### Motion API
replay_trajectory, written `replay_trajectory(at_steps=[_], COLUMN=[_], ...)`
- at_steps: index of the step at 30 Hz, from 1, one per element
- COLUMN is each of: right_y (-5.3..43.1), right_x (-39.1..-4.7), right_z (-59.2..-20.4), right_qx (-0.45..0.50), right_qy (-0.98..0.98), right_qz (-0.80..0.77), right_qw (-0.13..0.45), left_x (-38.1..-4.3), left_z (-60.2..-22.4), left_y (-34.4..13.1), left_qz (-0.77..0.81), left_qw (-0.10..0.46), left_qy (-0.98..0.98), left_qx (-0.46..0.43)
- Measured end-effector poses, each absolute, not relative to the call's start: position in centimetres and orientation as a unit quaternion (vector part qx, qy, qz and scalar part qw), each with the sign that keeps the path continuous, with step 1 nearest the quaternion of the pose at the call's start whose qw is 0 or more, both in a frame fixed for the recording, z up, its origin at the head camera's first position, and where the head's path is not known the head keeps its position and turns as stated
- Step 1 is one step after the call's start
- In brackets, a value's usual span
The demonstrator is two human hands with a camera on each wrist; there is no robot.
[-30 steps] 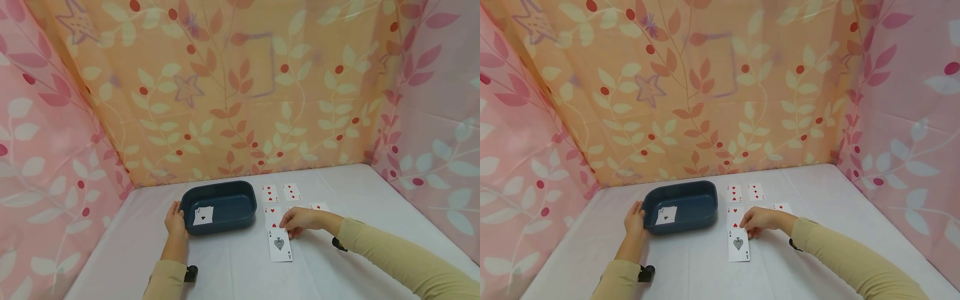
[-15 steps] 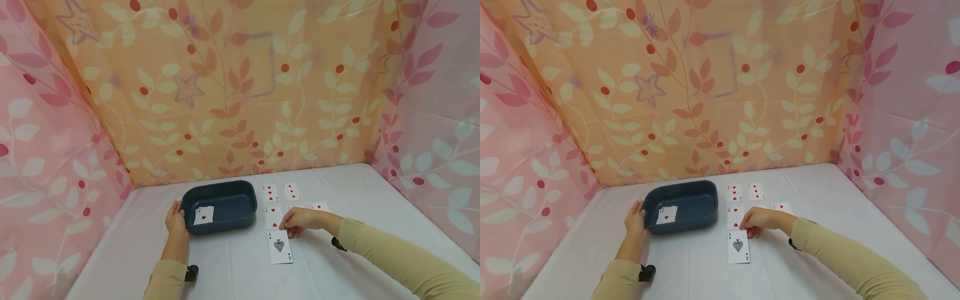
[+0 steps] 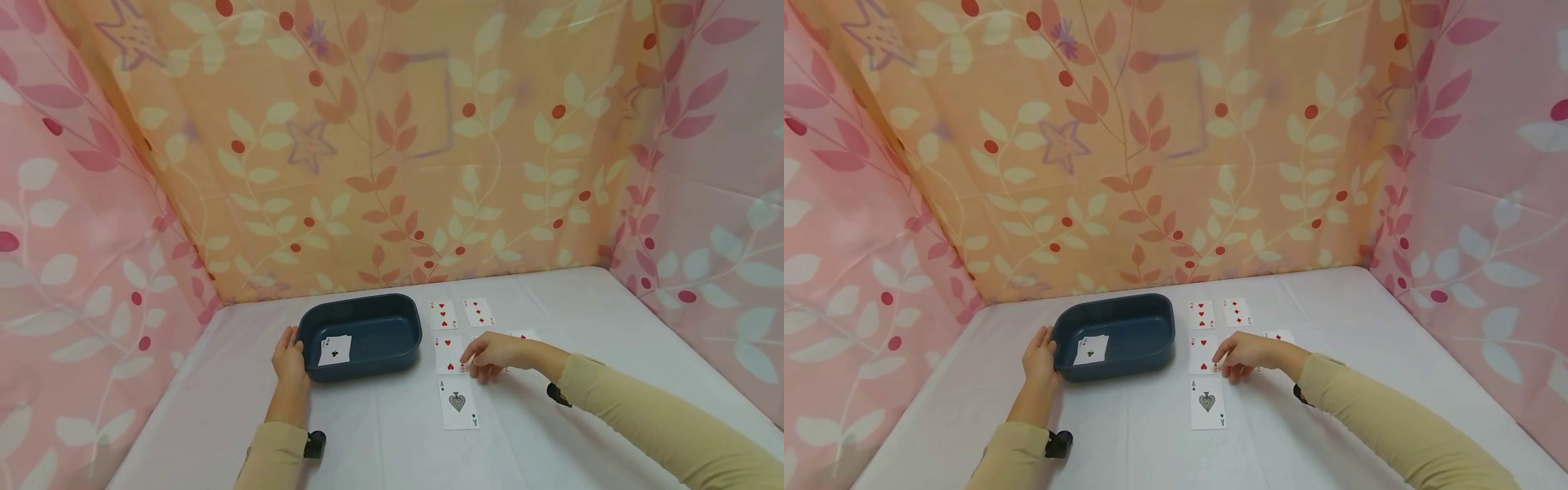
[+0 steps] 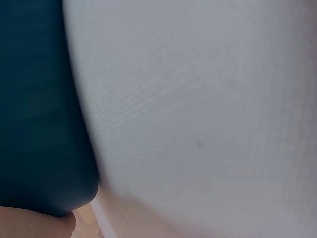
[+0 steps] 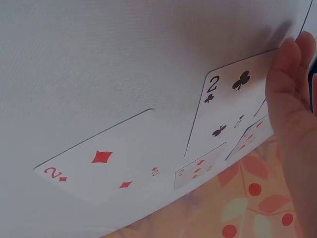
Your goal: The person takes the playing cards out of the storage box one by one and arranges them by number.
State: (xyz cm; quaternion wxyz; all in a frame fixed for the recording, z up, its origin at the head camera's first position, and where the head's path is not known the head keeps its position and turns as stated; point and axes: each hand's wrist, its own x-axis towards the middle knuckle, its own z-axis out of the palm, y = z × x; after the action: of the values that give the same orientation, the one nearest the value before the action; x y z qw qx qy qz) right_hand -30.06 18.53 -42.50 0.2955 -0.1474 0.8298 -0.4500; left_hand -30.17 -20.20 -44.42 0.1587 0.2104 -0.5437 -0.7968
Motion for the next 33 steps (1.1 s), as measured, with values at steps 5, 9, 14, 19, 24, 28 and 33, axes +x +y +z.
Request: replay_trajectory(at_steps=[5, 9, 14, 19, 24, 28, 33], right_y=[18.5, 17.9, 16.3, 14.3, 12.3, 10.6, 8.4], right_x=[-30.5, -30.9, -31.5, -31.8, -32.0, -32.2, -32.3], right_z=[-42.2, -41.8, -41.4, -40.8, -40.7, -40.9, -41.1], right_qx=[-0.134, -0.139, -0.161, -0.175, -0.178, -0.176, -0.176], right_qy=[0.808, 0.775, 0.738, 0.719, 0.701, 0.687, 0.673], right_qz=[-0.496, -0.54, -0.586, -0.612, -0.636, -0.661, -0.687], right_qw=[0.29, 0.296, 0.294, 0.28, 0.267, 0.245, 0.211], left_x=[-30.2, -30.2, -30.2, -30.1, -29.8, -29.7, -29.8], left_z=[-44.5, -44.5, -44.5, -44.5, -44.4, -44.3, -44.4], left_y=[-20.2, -20.1, -20.2, -20.1, -20.0, -20.0, -20.1], left_qz=[-0.794, -0.796, -0.796, -0.795, -0.791, -0.79, -0.789], left_qw=[0.16, 0.159, 0.158, 0.159, 0.16, 0.158, 0.16], left_qy=[-0.547, -0.546, -0.544, -0.545, -0.551, -0.554, -0.555], left_qx=[0.209, 0.209, 0.212, 0.213, 0.211, 0.21, 0.206])
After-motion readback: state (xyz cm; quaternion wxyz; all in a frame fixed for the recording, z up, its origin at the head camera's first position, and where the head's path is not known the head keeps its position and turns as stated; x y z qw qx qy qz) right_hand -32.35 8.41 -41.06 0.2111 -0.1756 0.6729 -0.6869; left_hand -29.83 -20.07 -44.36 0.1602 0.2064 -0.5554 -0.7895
